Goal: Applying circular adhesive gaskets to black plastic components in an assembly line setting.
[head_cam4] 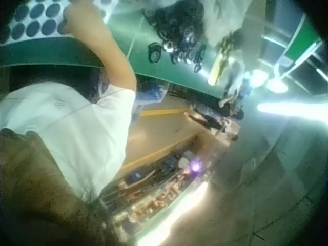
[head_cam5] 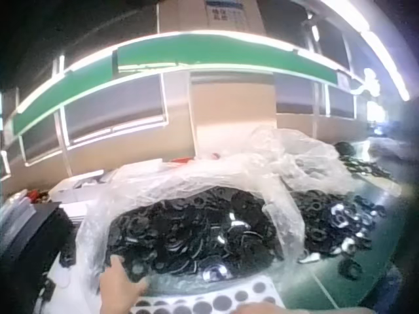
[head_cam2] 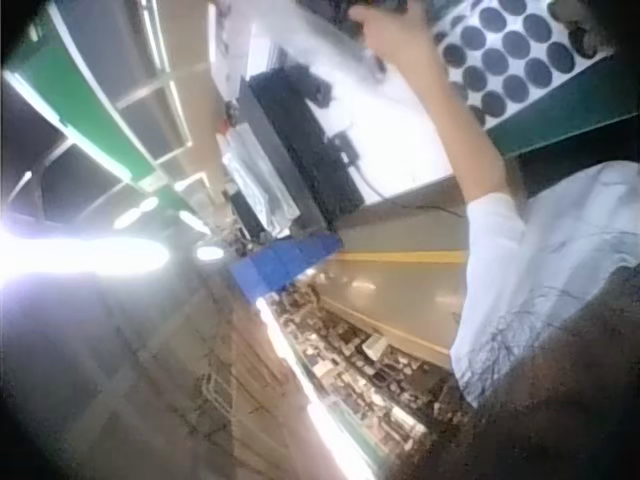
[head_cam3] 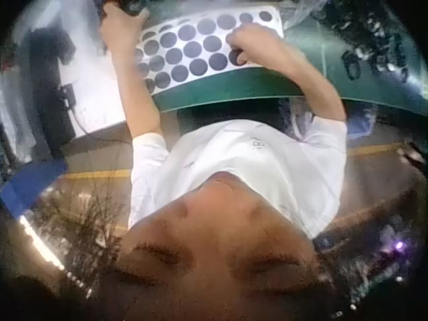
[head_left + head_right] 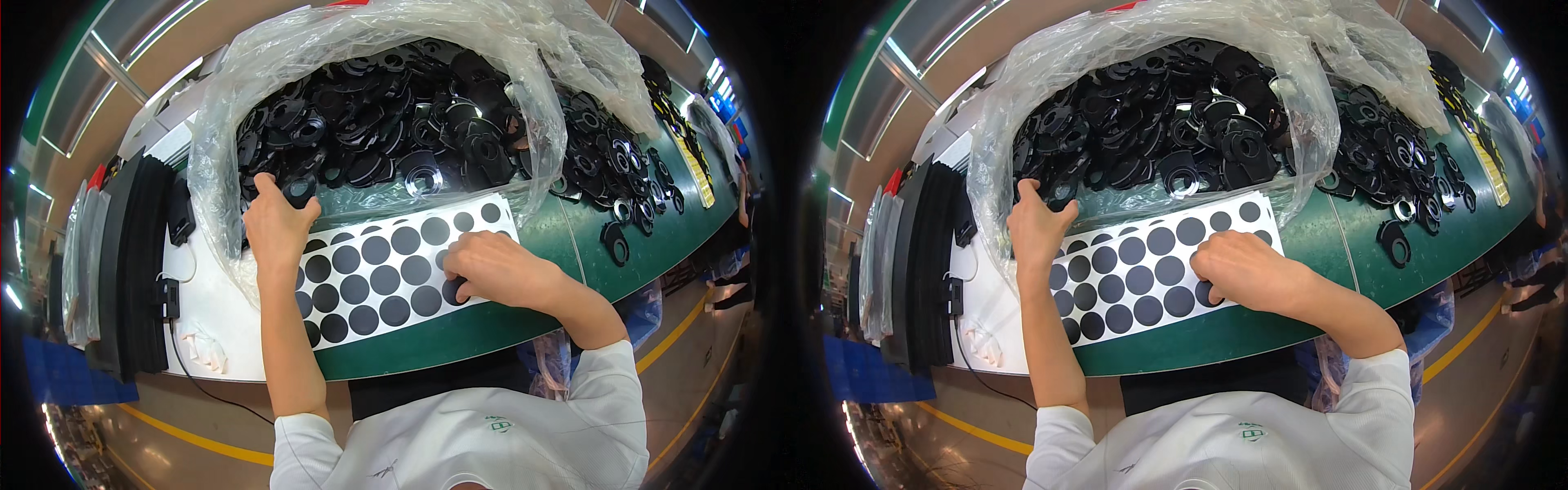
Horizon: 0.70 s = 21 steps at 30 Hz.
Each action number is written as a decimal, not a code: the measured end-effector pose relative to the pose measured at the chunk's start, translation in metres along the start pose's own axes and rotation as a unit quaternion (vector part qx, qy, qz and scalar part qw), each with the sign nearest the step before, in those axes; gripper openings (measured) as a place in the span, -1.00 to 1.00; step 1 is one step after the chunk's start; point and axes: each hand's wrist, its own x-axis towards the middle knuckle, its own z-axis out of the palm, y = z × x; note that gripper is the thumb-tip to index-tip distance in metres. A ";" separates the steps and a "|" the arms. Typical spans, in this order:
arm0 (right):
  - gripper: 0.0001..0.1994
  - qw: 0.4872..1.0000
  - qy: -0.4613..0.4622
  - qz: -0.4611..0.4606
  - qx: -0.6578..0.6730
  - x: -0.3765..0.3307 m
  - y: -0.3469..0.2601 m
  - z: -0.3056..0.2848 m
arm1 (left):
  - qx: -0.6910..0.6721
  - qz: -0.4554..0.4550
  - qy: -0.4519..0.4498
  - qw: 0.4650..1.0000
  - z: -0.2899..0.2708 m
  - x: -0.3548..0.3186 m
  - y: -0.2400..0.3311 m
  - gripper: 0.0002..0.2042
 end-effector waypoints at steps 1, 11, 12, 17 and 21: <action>-0.75 1.000 -0.015 0.012 0.009 0.002 -0.001 -0.001 | -0.011 -0.003 -0.004 1.000 -0.006 -0.004 0.002 -0.44; -0.76 0.996 -0.063 0.025 0.065 0.008 0.005 -0.006 | -0.789 -0.145 -0.328 0.499 0.015 -0.029 0.041 -0.56; -0.78 0.996 -0.060 0.011 0.065 0.007 0.004 -0.005 | -0.823 -0.165 -0.365 0.402 0.027 -0.037 0.048 -0.57; -0.84 0.998 0.020 -0.041 0.034 -0.005 0.002 0.005 | -0.864 -0.181 -0.387 0.267 0.067 -0.061 0.070 -0.56; -0.86 0.988 0.087 -0.116 -0.055 -0.010 0.010 0.000 | -0.862 -0.194 -0.401 0.243 0.091 -0.062 0.068 -0.54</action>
